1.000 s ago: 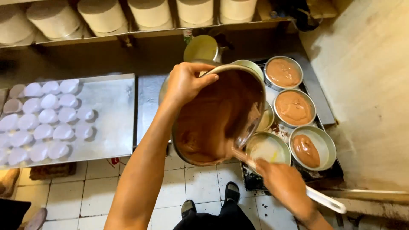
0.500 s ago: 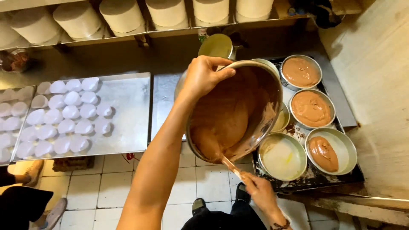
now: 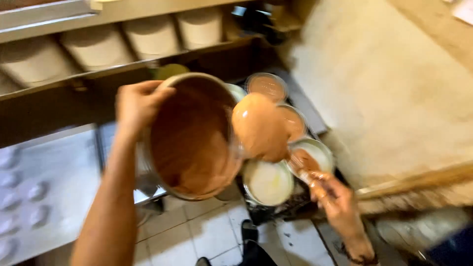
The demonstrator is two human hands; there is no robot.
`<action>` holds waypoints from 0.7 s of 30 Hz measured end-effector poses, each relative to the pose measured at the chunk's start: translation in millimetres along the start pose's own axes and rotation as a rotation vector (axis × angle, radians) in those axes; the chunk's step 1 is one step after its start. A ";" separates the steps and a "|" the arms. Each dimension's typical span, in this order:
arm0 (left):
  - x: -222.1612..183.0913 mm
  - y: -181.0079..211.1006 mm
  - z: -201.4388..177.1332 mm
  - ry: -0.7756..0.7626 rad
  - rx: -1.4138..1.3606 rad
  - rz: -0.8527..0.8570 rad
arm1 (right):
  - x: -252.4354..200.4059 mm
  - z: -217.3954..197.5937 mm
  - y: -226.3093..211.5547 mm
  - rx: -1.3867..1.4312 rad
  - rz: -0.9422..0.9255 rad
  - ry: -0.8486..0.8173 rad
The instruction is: The person pours chocolate cake batter from a large mixing bowl into multiple round cake tins using a spatula.
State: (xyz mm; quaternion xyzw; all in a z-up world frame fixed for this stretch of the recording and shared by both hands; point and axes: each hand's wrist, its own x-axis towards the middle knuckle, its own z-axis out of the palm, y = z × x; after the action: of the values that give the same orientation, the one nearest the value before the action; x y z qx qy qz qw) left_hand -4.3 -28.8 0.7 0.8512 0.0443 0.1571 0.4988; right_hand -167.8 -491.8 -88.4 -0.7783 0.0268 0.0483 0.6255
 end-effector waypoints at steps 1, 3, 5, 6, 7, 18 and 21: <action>1.3 -3.3 0.1 0.015 -0.009 -0.041 | -3.5 -12.1 -8.8 -0.130 -0.054 0.082; 4.2 -12.2 0.9 0.007 -0.028 -0.078 | -7.8 -34.8 -6.1 -0.271 -0.094 0.182; 6.1 -24.7 -0.8 0.066 -0.022 0.012 | -9.1 -54.6 17.5 -0.375 -0.239 0.346; 2.4 -21.7 0.2 0.049 -0.030 0.013 | -8.9 -62.0 46.0 -0.383 -0.229 0.359; 0.7 -17.4 -1.1 0.064 0.000 0.006 | -5.0 -68.6 74.1 -0.637 -0.373 0.453; -7.3 -17.4 -4.8 0.053 -0.012 -0.054 | -10.4 -39.4 161.5 -1.177 -0.149 0.764; -5.6 -10.6 -7.1 0.063 0.052 0.012 | 8.6 -49.1 195.5 -1.092 0.277 0.612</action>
State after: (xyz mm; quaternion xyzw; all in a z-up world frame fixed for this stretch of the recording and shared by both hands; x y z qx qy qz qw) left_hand -11.0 -18.9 -6.4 0.8587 0.0588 0.1856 0.4741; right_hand -177.2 -581.8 -268.7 -0.9527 0.2761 -0.0890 0.0910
